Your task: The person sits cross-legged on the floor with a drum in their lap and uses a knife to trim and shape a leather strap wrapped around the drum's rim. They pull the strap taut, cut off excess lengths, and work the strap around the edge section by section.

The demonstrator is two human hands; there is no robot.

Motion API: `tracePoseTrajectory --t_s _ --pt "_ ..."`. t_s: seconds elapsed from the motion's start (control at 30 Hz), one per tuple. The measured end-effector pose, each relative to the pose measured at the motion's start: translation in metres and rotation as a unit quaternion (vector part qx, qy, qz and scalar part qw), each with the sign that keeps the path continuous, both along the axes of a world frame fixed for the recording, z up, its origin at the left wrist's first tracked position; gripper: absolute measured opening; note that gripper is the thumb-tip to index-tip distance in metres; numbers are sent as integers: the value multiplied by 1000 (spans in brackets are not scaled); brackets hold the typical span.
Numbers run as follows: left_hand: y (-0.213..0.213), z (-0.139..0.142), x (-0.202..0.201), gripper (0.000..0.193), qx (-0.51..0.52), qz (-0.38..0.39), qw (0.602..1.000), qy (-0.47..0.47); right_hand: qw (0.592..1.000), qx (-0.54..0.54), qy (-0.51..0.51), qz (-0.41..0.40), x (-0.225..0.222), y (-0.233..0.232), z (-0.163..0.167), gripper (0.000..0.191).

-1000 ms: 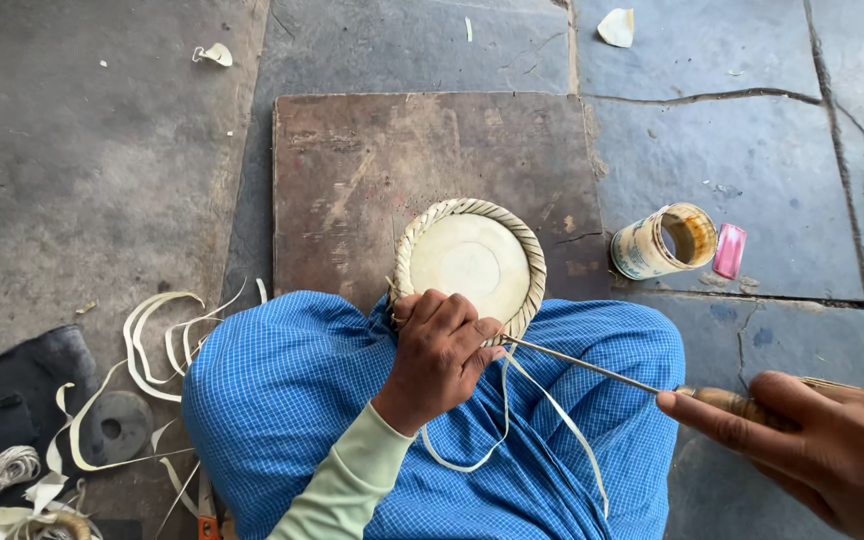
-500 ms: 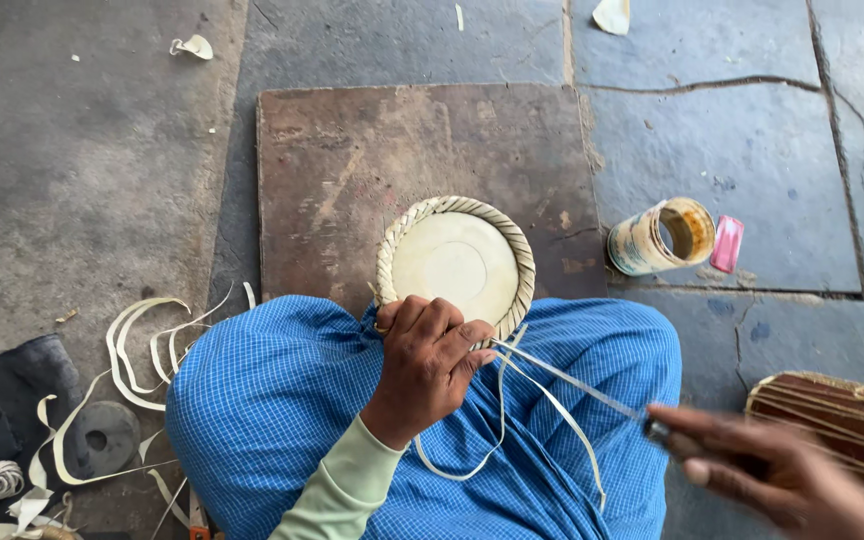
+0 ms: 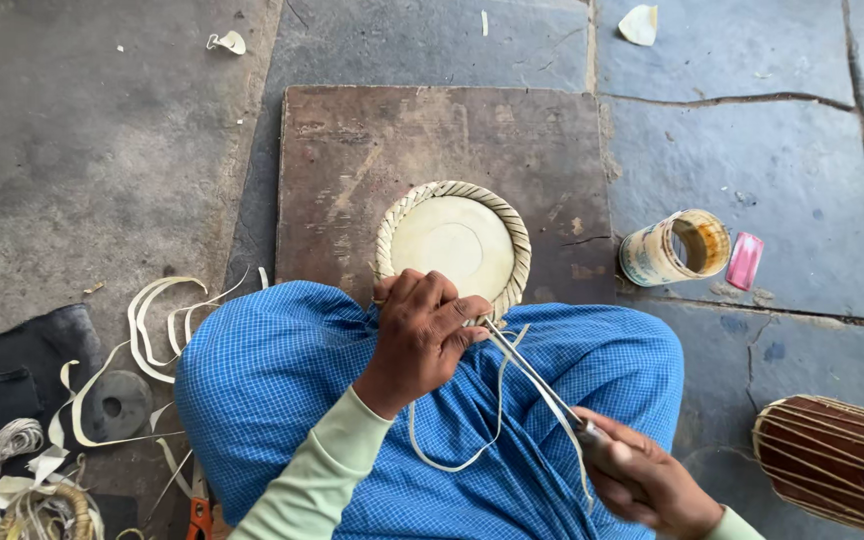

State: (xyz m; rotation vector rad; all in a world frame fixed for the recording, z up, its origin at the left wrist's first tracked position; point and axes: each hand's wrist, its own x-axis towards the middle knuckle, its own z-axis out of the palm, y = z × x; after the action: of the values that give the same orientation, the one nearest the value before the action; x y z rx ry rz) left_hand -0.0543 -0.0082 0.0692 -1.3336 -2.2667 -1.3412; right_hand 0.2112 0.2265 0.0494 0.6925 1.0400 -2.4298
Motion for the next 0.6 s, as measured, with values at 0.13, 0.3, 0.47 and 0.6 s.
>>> tracePoseTrajectory --t_s 0.13,0.3,0.47,0.6 --pt "5 3 -12 17 -9 23 1000 17 998 -59 30 -9 -7 -24 -5 47" --pt "13 7 -30 16 -27 4 999 28 992 56 108 -19 -29 -64 -21 41" --pt "7 3 -30 17 -21 2 999 26 800 584 111 77 -63 -71 -60 38" --pt "9 -5 -13 16 -6 37 998 44 841 526 75 102 -59 -77 -63 39"
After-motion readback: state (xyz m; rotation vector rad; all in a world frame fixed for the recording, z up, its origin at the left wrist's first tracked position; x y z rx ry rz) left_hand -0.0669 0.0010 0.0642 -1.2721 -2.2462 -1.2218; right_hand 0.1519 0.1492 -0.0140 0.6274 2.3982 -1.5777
